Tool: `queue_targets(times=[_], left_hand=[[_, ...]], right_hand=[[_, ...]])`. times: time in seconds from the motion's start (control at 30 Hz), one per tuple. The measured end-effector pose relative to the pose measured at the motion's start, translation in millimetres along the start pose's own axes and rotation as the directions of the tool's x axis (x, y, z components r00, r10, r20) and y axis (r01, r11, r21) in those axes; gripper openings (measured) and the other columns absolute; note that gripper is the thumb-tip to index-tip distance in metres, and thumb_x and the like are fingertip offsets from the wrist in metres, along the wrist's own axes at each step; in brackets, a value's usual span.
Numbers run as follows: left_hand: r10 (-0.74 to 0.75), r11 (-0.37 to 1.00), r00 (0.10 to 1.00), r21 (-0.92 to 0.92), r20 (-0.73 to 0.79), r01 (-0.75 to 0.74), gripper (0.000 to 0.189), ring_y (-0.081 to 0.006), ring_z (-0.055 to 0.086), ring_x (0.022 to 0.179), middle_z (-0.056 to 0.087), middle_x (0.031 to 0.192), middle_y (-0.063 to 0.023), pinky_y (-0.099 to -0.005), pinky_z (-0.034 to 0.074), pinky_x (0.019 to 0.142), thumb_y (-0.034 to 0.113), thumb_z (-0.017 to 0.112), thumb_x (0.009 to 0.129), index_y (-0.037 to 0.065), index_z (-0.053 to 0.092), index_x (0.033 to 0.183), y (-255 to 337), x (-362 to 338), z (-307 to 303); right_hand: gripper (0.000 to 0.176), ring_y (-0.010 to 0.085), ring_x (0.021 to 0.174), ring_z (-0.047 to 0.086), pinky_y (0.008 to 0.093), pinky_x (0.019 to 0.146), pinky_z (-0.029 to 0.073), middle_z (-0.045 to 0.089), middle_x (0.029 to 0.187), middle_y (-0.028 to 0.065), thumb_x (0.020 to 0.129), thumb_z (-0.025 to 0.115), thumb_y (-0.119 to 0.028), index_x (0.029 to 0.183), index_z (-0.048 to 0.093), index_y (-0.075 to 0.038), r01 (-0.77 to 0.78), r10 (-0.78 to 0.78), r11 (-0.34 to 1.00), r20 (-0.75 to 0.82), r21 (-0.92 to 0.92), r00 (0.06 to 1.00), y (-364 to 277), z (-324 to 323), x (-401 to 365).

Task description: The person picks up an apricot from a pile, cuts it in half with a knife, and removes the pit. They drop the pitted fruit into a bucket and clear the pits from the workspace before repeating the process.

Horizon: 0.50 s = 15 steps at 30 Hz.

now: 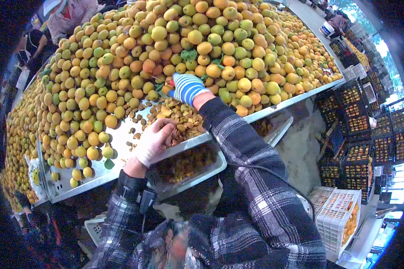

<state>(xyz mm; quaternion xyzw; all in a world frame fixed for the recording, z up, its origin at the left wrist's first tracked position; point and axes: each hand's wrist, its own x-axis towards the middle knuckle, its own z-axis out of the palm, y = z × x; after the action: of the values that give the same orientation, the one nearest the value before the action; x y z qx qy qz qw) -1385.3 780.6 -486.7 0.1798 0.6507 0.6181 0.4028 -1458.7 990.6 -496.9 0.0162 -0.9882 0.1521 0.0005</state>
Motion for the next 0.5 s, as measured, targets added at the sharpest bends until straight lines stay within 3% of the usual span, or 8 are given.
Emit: queue_targets(times=[0.07, 0.1, 0.23, 0.3, 0.37, 0.43, 0.47, 0.5], left_hand=[[-0.037, 0.998, 0.987, 0.04, -0.153, 0.043, 0.031, -0.0093, 0.053, 0.06, 0.064, 0.08, -0.0035, -0.0236, 0.045, 0.057, 0.026, 0.055, 0.089, 0.002, 0.06, 0.107, 2, 0, 10], [-0.08, 0.997, 0.993, -0.011, -0.084, 0.079, 0.031, -0.0087, 0.053, 0.06, 0.063, 0.08, -0.0028, -0.0237, 0.045, 0.057, 0.026, 0.056, 0.089, 0.002, 0.06, 0.107, 3, -1, 13], [-0.076, 0.994, 0.993, 0.067, -0.086, 0.082, 0.029, -0.0081, 0.052, 0.059, 0.063, 0.081, -0.0034, -0.0228, 0.044, 0.054, 0.026, 0.055, 0.088, 0.003, 0.06, 0.105, 6, -1, 12], [0.009, 0.983, 0.966, -0.175, -0.257, -0.055, 0.028, -0.0073, 0.05, 0.056, 0.061, 0.081, -0.0039, -0.0216, 0.041, 0.049, 0.027, 0.055, 0.089, 0.004, 0.06, 0.105, -1, 2, -1], [0.021, 0.98, 0.88, -0.163, -0.475, -0.111, 0.039, -0.0061, 0.047, 0.055, 0.057, 0.079, -0.003, -0.0197, 0.037, 0.044, 0.036, 0.056, 0.091, 0.003, 0.055, 0.112, -6, 5, -14], [-0.022, 0.926, 0.843, -0.33, -0.537, -0.186, 0.049, -0.0063, 0.047, 0.054, 0.056, 0.078, -0.0022, -0.0197, 0.036, 0.043, 0.045, 0.058, 0.09, 0.003, 0.052, 0.114, -21, 15, -30], [-0.135, 0.914, 0.81, -0.388, -0.57, -0.12, 0.053, -0.0065, 0.047, 0.054, 0.054, 0.076, -0.0016, -0.0197, 0.036, 0.042, 0.05, 0.06, 0.088, 0.004, 0.052, 0.114, -14, 18, -29], [-0.138, 0.914, 0.809, -0.389, -0.571, -0.118, 0.053, -0.0065, 0.047, 0.054, 0.054, 0.076, -0.0016, -0.0197, 0.036, 0.042, 0.05, 0.06, 0.088, 0.004, 0.052, 0.114, -16, 21, -31]], right_hand=[[0.043, 0.039, 0.087, 0.063, 0.0464, 0.078, 0.05, 0.065, 0.092, 0.0224, 0.074, 0.072, -0.034, 0.098, 0.058, -0.001, 0.026, -0.026, 0.999, -0.006, 0.045, 1.0, -2, 8, 5], [0.041, 0.0391, 0.087, 0.063, 0.0466, 0.078, 0.05, 0.065, 0.092, 0.0224, 0.074, 0.071, -0.032, 0.099, 0.058, -0.001, 0.059, -0.059, 0.996, -0.008, 0.066, 0.998, -5, 15, 8], [0.028, 0.038, 0.088, 0.064, 0.0458, 0.077, 0.05, 0.065, 0.092, 0.0231, 0.078, 0.064, -0.02, 0.098, 0.059, -0.001, 0.001, -0.001, 1.0, 0.003, 0.014, 1.0, -18, 25, 21], [0.035, 0.0387, 0.088, 0.064, 0.045, 0.078, 0.051, 0.065, 0.093, 0.0257, 0.075, 0.068, -0.027, 0.094, 0.061, 0.001, -0.014, 0.008, 0.996, 0.075, 0.088, 0.997, -23, 17, 20], [0.041, 0.0391, 0.087, 0.063, 0.0447, 0.077, 0.051, 0.065, 0.091, 0.0247, 0.073, 0.07, -0.033, 0.093, 0.061, 0.001, 0.018, -0.019, 0.994, 0.009, 0.105, 1.0, -22, 10, 13], [0.044, 0.0392, 0.084, 0.063, 0.0448, 0.075, 0.051, 0.065, 0.087, 0.0224, 0.072, 0.071, -0.037, 0.092, 0.06, 0.0, 0.011, -0.009, 0.989, -0.02, 0.148, 1.0, -29, -5, -3], [0.045, 0.039, 0.083, 0.064, 0.0449, 0.075, 0.051, 0.065, 0.087, 0.0221, 0.072, 0.071, -0.038, 0.092, 0.06, 0.0, 0.056, -0.056, 0.985, -0.004, 0.166, 0.998, -35, -15, -14], [0.045, 0.0388, 0.083, 0.064, 0.045, 0.074, 0.051, 0.065, 0.087, 0.0218, 0.072, 0.071, -0.039, 0.092, 0.06, 0.0, 0.101, -0.105, 0.977, 0.009, 0.185, 0.994, -43, -24, -26]])
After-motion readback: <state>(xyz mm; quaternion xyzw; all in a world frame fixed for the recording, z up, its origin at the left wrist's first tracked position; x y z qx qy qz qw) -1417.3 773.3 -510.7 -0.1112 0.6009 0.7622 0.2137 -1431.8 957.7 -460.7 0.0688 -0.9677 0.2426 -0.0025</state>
